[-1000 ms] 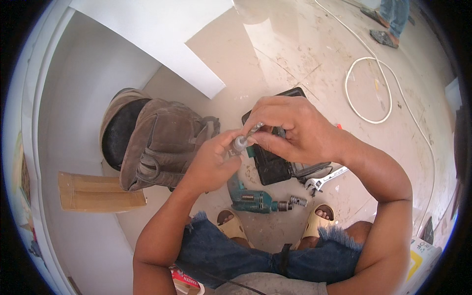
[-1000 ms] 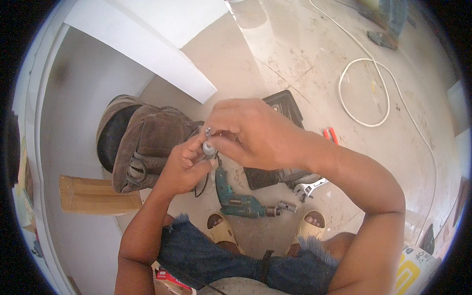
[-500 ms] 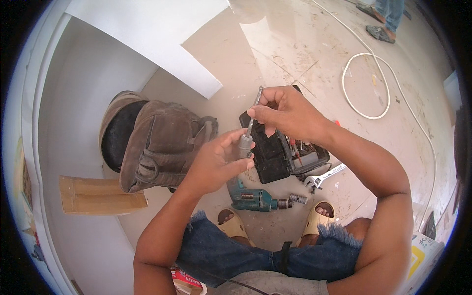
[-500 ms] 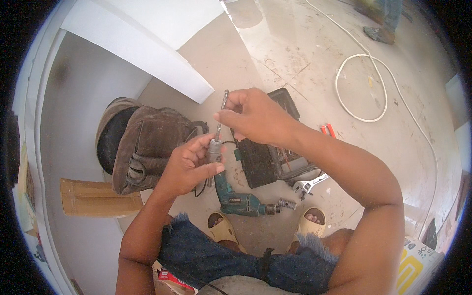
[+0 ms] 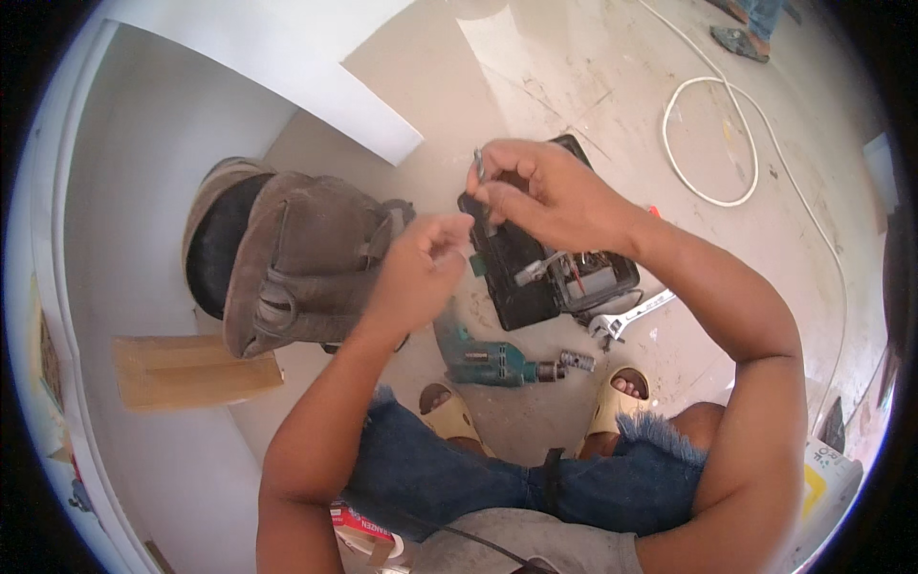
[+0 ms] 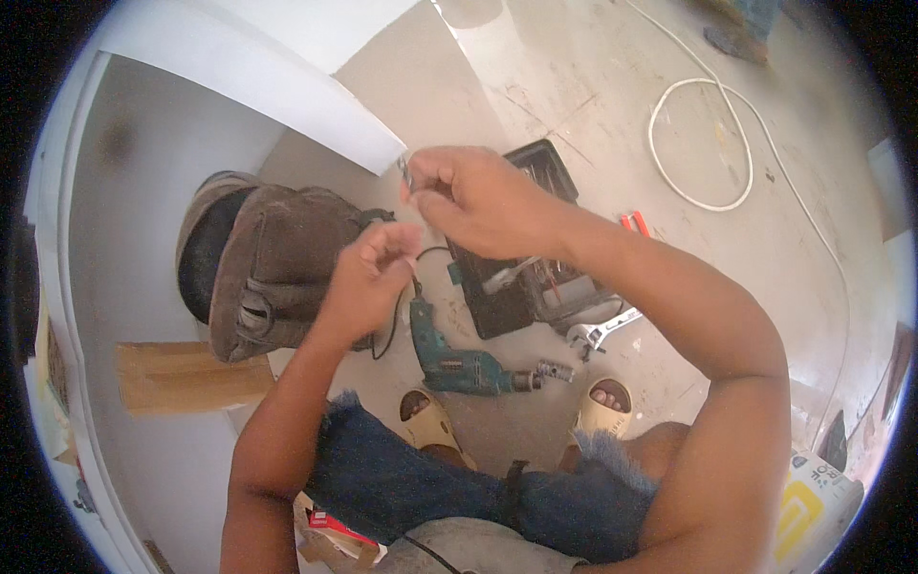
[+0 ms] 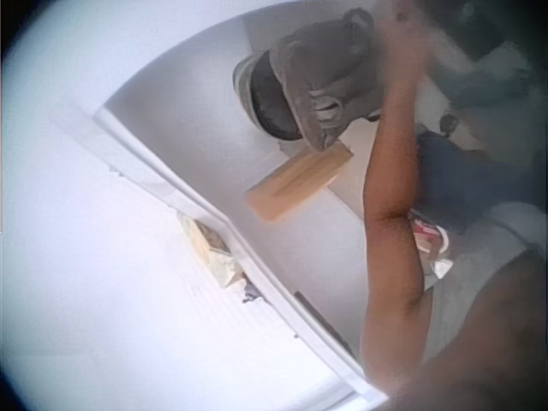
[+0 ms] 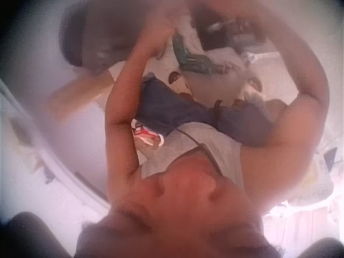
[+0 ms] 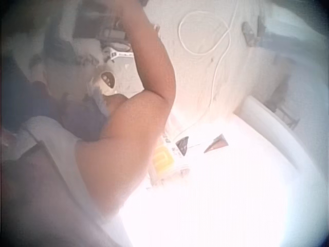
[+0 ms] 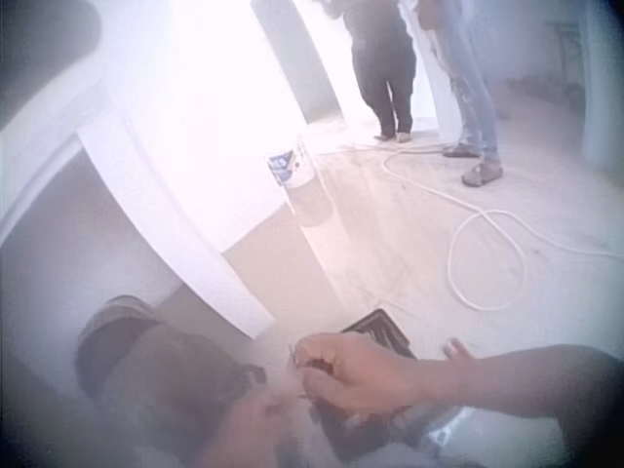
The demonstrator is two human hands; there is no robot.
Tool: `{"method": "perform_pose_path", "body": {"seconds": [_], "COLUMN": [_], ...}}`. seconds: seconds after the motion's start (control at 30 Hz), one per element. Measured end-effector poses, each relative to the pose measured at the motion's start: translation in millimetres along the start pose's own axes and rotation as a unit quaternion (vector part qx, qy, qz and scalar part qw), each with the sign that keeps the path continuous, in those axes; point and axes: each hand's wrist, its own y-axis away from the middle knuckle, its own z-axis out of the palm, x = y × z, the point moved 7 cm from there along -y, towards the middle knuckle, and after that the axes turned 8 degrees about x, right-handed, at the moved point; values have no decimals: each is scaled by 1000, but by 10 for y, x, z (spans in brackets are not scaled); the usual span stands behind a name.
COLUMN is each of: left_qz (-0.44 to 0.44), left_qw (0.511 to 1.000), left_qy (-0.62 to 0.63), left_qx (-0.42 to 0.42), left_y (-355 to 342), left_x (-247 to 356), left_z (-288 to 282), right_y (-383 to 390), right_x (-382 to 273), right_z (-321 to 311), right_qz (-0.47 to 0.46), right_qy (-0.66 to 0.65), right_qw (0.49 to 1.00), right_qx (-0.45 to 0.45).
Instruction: The person sits on the floor and retrieves tools from a bag, then opens a toolbox and arranges various hand tools including a drill, wrench, and screwdriver. The person handles each tool individually and places them into the toolbox.
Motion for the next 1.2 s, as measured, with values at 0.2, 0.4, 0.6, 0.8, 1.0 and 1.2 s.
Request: {"method": "perform_pose_path", "body": {"seconds": [0.2, 0.4, 0.6, 0.8, 1.0, 1.2], "left_qz": [-8, 43, 45, 60, 70, 66], "left_qw": [998, 992, 993, 991, 986, 989], "left_qy": [-35, -91, -66, -54, -101, -76], "left_qx": [53, 75, 84, 111, 115, 104], "left_y": [-15, -30, 30, 64, 27, -14], "left_x": [49, 210, 278, 255, 287, 64], "left_z": [-367, -533, -544, -664, -702, -666], "right_y": [77, 438, 671, 524, 569, 717], "right_x": [528, 1512, 1929, 2259, 2664, 2659], "right_z": [-338, 98, 1153, 1937, 2197, 2505], "right_qz": [26, 98, 64, 97, 258, 291], "right_qy": [224, 336, 341, 369, 325, 280], "right_qw": [974, 917, 884, 859, 886, 896], "right_qx": [16, -190, -314, -341, -209, -183]}}
